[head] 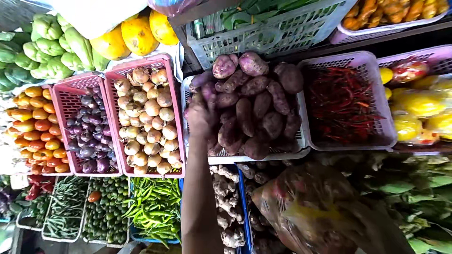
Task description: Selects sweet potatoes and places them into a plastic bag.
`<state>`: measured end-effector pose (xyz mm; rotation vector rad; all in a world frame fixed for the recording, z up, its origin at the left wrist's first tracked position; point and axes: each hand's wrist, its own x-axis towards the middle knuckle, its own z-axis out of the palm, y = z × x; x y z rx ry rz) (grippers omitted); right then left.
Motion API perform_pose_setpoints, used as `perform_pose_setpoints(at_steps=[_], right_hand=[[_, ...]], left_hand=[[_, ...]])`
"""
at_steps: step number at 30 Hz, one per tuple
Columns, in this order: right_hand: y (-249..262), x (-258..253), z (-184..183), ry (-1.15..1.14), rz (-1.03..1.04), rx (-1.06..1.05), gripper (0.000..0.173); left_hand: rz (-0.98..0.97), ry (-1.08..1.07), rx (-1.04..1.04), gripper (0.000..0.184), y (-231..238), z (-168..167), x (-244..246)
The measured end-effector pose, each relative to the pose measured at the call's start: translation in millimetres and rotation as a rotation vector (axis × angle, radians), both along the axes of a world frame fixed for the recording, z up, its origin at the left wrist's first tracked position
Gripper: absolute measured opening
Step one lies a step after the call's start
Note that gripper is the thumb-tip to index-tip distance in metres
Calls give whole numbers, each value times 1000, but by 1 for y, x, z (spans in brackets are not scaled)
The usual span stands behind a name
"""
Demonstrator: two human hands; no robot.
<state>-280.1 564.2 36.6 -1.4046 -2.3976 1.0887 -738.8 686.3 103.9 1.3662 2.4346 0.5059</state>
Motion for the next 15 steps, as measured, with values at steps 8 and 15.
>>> perform_pose_setpoints(at_steps=[8, 15], right_hand=[[6, -1, -9, -16, -1, 40, 50], [6, -2, -6, -39, -44, -41, 48]], left_hand=[[-74, 136, 79, 57, 36, -26, -76], [-242, 95, 148, 38, 2, -9, -21]])
